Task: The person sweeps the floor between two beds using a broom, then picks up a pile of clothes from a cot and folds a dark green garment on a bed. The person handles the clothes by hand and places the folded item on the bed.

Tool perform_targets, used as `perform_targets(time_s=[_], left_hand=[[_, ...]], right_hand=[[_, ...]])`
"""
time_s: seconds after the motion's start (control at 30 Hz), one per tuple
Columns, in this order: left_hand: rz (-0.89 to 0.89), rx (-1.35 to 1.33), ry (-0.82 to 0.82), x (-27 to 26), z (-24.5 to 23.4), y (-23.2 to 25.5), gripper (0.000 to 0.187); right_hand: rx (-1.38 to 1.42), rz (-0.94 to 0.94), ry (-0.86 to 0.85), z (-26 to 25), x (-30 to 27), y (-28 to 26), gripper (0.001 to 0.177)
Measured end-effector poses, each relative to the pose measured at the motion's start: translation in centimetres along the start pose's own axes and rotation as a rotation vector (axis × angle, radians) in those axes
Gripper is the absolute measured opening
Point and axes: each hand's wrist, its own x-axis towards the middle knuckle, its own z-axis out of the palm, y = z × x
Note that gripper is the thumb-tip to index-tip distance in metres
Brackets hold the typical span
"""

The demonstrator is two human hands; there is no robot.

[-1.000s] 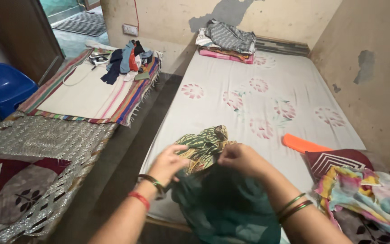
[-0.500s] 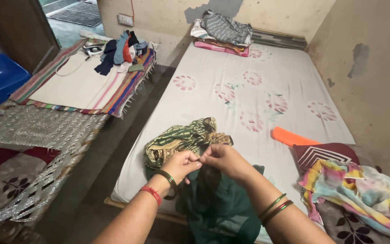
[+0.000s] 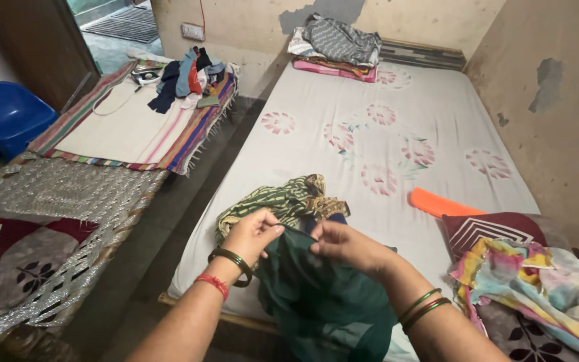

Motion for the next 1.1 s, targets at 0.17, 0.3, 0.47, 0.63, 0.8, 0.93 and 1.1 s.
perform_targets(time_s=[0.17,0.3,0.47,0.63,0.8,0.93,1.1], left_hand=[[0.046,0.002,0.034,0.0,-0.8,0.0,0.012],[0.026,0.032,0.049,-0.8,-1.5,0.2,0.011],[-0.024,0.020,0.061,-3.0,-3.1,-0.4,0.012],[-0.069,0.064,0.095,-5.1,-5.0,-1.3,0.012],[-0.111,0.072,0.135,-7.6,-6.2,-1.7,0.012],[-0.169,0.113,0.182,-9.1,-6.6,-1.2,0.012],[-0.151,0.094,0.204,-10.2,-7.1,-0.6,0.012]], right_hand=[[-0.200,-0.116,0.072,-2.1,1.6,0.9,0.029],[-0.326,-0.043,-0.051,-3.6,1.6,3.5,0.027],[-0.666,0.113,0.050,-4.3,2.3,8.6,0.023],[-0.810,0.000,0.159,-4.6,3.3,12.9,0.022],[-0.863,-0.014,0.236,-3.1,4.3,14.0,0.012],[-0.855,-0.092,0.318,-2.1,5.0,14.2,0.012],[-0.804,-0.250,0.254,-1.5,6.3,16.1,0.016]])
